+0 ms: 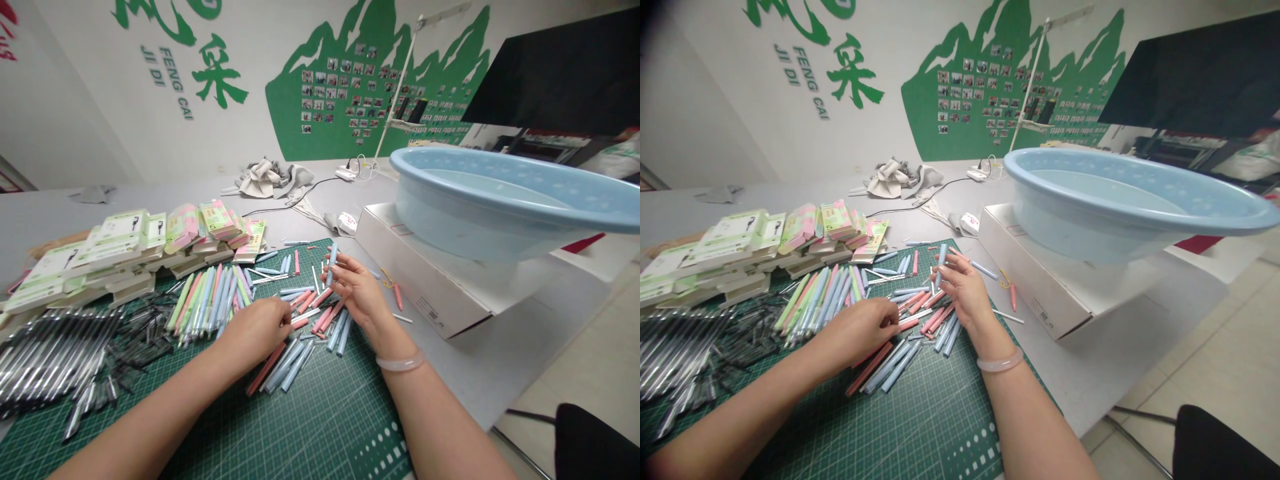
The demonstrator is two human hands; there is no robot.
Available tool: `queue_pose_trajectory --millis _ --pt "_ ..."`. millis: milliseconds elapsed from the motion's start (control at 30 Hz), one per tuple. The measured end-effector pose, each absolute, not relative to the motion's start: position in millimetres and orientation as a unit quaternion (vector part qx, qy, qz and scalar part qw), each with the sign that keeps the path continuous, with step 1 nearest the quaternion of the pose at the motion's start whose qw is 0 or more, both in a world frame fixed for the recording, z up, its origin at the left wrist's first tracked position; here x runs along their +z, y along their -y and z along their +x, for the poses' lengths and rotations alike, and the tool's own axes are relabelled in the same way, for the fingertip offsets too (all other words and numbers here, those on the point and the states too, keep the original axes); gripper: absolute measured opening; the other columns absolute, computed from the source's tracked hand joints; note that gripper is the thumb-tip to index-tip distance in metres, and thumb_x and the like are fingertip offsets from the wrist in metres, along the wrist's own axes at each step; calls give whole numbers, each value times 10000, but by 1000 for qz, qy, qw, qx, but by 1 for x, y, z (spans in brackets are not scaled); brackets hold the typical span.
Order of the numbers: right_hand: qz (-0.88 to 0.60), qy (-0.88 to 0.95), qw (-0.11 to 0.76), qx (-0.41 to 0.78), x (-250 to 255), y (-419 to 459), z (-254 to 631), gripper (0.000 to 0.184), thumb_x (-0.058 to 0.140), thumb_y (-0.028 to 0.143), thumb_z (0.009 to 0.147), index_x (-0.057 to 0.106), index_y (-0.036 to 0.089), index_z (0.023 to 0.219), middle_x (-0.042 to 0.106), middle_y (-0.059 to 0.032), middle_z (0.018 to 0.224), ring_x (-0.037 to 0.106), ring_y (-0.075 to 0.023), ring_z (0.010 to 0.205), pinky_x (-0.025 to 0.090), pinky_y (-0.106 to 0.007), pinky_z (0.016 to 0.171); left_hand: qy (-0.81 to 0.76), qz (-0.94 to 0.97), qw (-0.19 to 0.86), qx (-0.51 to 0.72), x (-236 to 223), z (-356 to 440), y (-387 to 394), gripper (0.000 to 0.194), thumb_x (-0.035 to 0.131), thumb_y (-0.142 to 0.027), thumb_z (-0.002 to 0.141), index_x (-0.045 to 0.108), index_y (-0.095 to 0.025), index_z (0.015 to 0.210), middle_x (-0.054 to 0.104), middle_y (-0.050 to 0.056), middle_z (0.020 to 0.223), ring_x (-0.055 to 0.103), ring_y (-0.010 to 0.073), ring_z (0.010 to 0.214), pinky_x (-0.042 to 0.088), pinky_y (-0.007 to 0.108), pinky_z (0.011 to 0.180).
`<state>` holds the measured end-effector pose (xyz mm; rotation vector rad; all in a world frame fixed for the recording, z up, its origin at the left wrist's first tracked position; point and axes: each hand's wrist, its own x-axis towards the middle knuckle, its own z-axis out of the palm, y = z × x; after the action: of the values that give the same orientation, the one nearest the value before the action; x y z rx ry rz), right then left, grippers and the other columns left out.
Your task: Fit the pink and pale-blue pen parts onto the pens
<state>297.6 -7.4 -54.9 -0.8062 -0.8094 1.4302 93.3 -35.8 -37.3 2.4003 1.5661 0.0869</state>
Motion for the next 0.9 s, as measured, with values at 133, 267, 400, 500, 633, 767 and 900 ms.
queue_pose_trajectory --millis 133,267,400,500,633,767,900 --pt "-353 337 611 623 -53 8 297 277 746 208 645 686 211 916 659 -25 915 631 -137 749 510 -280 739 -592 799 87 60 -31 73 -8 138 524 -256 732 661 -241 736 676 23 789 593 194 724 333 256 559" --pt "-352 344 606 625 -53 8 296 281 745 221 656 687 209 930 664 -31 919 631 -135 747 503 -290 757 -596 800 55 49 -36 69 -50 135 555 -266 723 684 -232 746 678 49 820 602 210 770 367 262 601" --pt "-354 344 606 624 -55 8 296 302 749 231 656 687 206 951 673 -44 914 631 -140 750 499 -299 763 -561 827 16 43 -49 85 -63 135 559 -269 741 683 -228 779 662 58 894 595 206 821 396 261 642" --pt "-350 345 605 626 -55 8 297 305 744 226 661 687 205 960 673 -48 917 630 -142 752 499 -302 765 -555 831 8 40 -55 93 -61 152 527 -243 767 674 -211 780 650 70 906 592 200 837 406 262 677" --pt "-352 345 603 627 -56 8 297 296 736 211 668 685 202 960 668 -44 916 631 -142 760 497 -299 769 -551 834 7 34 -56 93 -61 172 502 -225 764 672 -202 775 646 83 908 591 204 826 405 272 678" --pt "-353 345 603 627 -56 7 297 297 737 202 670 681 202 961 661 -40 898 631 -140 755 495 -300 768 -541 841 22 19 -53 88 -66 145 543 -233 706 683 -220 742 669 63 861 593 195 776 391 257 620" --pt "-350 349 603 626 -56 7 297 289 739 209 669 681 205 952 659 -40 905 628 -133 739 496 -294 754 -525 850 36 10 -51 85 -67 140 556 -219 673 691 -231 708 687 48 817 591 181 714 369 245 574"
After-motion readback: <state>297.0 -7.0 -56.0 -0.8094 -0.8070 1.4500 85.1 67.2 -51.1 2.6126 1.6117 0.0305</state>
